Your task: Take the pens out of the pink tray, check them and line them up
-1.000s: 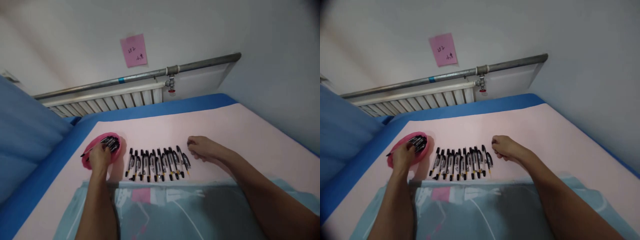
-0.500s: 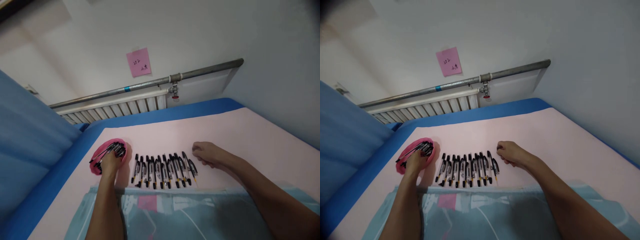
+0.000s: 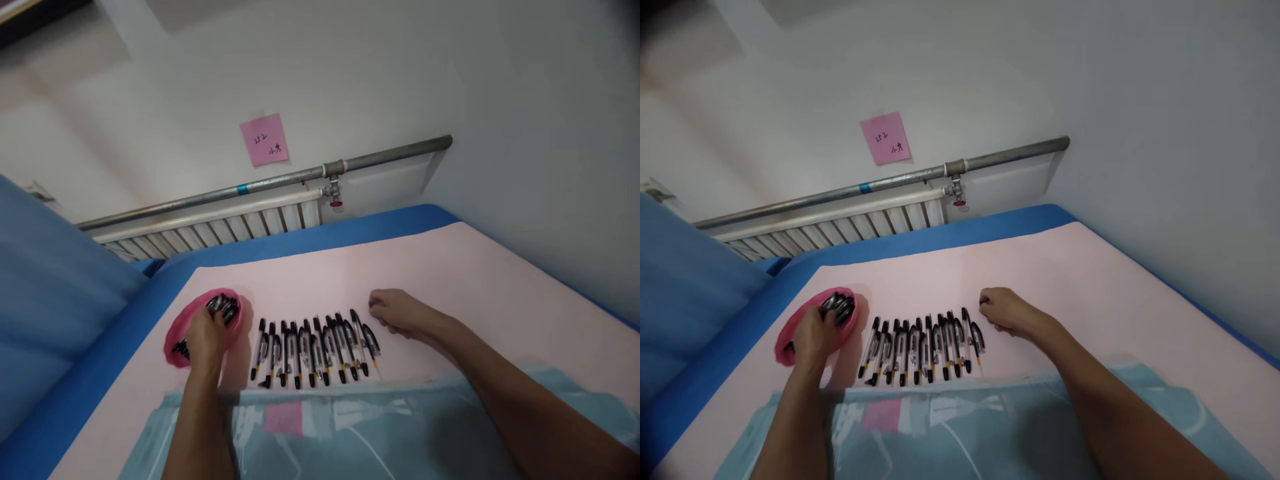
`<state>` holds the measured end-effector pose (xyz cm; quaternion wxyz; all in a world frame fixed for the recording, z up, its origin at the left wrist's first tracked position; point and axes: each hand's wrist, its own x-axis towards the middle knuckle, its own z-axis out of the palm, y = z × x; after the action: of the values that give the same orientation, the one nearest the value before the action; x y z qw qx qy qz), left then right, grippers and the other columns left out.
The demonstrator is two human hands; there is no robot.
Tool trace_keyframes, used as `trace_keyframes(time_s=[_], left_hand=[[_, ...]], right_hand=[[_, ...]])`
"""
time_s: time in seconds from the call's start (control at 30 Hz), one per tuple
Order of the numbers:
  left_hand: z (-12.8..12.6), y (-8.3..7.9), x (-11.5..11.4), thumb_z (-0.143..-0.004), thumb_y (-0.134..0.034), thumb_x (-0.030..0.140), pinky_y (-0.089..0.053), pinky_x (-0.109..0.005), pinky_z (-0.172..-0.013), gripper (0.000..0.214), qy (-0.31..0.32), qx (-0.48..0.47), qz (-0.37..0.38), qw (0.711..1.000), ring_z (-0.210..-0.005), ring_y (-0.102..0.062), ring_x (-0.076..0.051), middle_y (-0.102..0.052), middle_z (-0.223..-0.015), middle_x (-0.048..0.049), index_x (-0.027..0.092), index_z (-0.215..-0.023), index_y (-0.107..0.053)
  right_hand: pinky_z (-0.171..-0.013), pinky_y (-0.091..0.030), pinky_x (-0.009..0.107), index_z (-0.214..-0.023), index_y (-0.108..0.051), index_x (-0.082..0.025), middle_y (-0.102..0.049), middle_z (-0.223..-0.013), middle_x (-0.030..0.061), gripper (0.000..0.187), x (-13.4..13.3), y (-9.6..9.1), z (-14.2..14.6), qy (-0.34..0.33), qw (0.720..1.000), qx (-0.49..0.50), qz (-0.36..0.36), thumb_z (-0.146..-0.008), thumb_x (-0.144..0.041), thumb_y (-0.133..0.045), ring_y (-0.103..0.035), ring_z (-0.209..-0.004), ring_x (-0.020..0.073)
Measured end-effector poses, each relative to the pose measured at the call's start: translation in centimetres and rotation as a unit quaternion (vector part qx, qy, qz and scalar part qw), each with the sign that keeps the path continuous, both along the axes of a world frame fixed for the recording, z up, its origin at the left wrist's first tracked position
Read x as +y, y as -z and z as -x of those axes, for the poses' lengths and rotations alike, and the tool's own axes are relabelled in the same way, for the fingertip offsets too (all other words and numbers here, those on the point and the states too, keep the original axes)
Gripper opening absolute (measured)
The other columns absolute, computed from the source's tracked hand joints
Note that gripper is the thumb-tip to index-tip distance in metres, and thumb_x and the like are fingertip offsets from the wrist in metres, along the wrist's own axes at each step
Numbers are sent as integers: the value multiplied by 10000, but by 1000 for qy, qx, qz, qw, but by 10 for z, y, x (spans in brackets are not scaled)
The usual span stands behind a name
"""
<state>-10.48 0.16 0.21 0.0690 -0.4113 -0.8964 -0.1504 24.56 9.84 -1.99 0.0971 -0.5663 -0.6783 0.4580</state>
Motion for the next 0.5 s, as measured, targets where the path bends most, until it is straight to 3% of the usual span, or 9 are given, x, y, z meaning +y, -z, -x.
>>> trace_keyframes(time_s=[0.1, 0.2, 0.27, 0.37, 0.43, 0.5], left_hand=[[-27, -12, -4, -843, -302, 355, -402, -342, -734, 368, 21, -13, -115, 993, -919, -549, -252, -591, -996, -132, 132, -1067, -491], [-73, -17, -7, -775, -460, 401, -410, -263, -630, 288, 147, -224, -241, 933, -734, -553, -165, -584, -818, -42, 179, -948, -518], [-109, -17, -7, -752, -499, 425, -338, -194, -459, 272, 203, -436, -211, 851, -500, -453, -82, -503, -661, 27, 193, -893, -499], [-161, -19, -7, -728, -541, 446, -155, -148, -352, 278, 234, -650, -115, 714, -367, -246, -16, -399, -581, 78, 204, -844, -469], [-188, -21, -7, -717, -557, 454, -92, -146, -339, 300, 245, -705, -51, 664, -348, -179, -4, -378, -556, 88, 211, -874, -479], [-208, -24, -7, -718, -553, 467, -63, -147, -335, 322, 254, -721, -4, 645, -339, -152, 0, -375, -538, 91, 217, -912, -491]], right_hand=[[-341, -222, 172, -737, -523, -156, -503, -510, -14, 78, -2, -2, 2, 8, 1000, 1, -24, -729, -189, -452, -395, -339, 51], [-381, -279, 168, -712, -533, -150, -519, -542, -5, 68, -9, -10, 3, 24, 994, 54, -89, -726, -185, -477, -442, -405, 60], [-399, -310, 163, -738, -540, -154, -544, -600, 5, 111, -18, -18, 2, 43, 987, 124, -94, -747, -247, -479, -467, -454, 66], [-396, -340, 178, -856, -551, -172, -595, -752, 30, 247, -36, -28, 1, 36, 966, 258, -4, -774, -385, -458, -493, -485, 78], [-488, -406, 195, -905, -559, -168, -601, -855, 52, 291, -46, -32, 2, 27, 925, 378, 21, -770, -412, -475, -551, -657, 112], [-582, -432, 216, -862, -577, -150, -597, -834, 51, 274, -50, -33, 2, 27, 891, 453, 19, -754, -393, -514, -553, -768, 132]])
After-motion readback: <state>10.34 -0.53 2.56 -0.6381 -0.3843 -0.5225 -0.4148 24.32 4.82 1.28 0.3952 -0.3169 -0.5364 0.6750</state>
